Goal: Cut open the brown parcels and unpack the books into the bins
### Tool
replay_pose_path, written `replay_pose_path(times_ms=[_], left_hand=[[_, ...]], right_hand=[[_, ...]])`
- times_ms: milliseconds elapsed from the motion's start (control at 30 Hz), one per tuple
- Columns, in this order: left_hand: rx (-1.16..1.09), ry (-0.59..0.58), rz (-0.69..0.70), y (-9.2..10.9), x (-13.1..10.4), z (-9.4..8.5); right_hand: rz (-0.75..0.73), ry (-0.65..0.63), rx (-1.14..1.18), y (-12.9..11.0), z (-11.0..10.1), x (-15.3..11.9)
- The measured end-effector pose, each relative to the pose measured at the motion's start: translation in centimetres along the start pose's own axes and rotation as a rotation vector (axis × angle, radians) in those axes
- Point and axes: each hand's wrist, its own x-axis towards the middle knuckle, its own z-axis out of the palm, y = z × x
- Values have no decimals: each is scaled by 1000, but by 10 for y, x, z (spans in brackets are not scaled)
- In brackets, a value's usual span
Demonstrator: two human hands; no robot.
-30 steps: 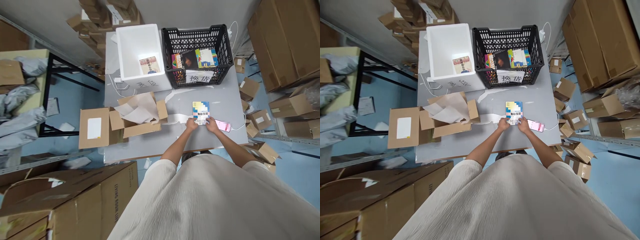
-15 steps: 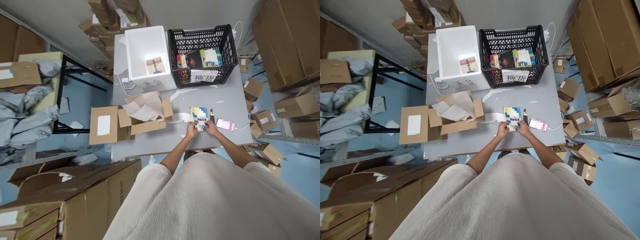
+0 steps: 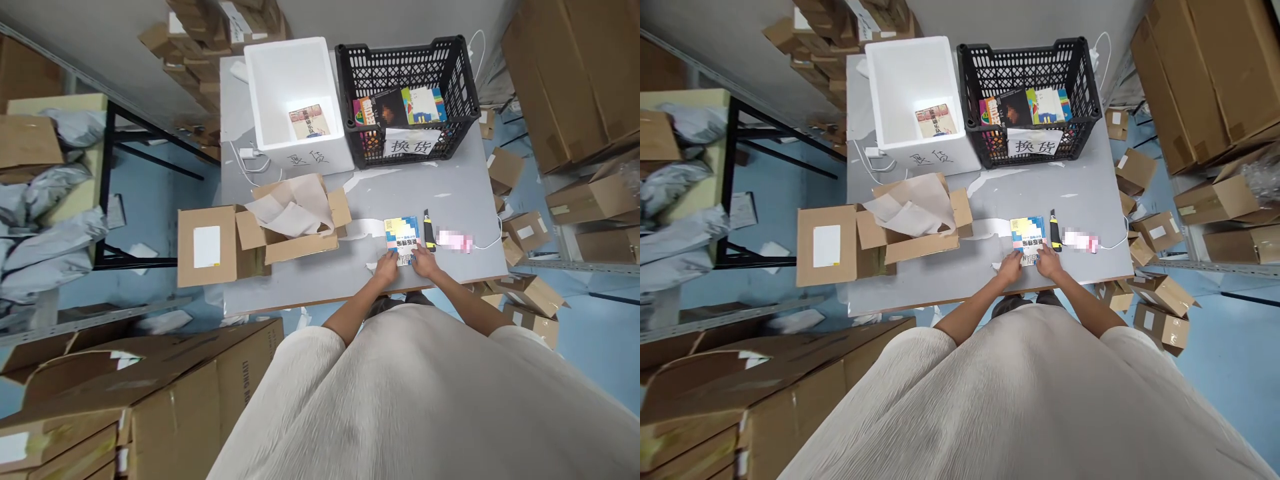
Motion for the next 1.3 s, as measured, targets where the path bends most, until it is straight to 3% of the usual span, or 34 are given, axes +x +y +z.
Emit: replay_pose_path(times_ms=[133,333,733,1000,1167,1300], left_hand=[[114,-104,65,9,-8,11],[124,-113,101,19,-7,21],[32,-98,98,46,33,26],[143,-60,110,65,65,10],[225,-67,99,54,68,-5],[248,-137,87,40,70,-16]], right_hand=[[58,-83,-191,-7,-3,-15],[92,-106,-245,-5,-16,-19],[22,-45,-146,42,-38,22],[45,-63,-102,53,-52,52],[16,-96,-114,42,-50,61],[-29,-115,-139,31,-57,78]])
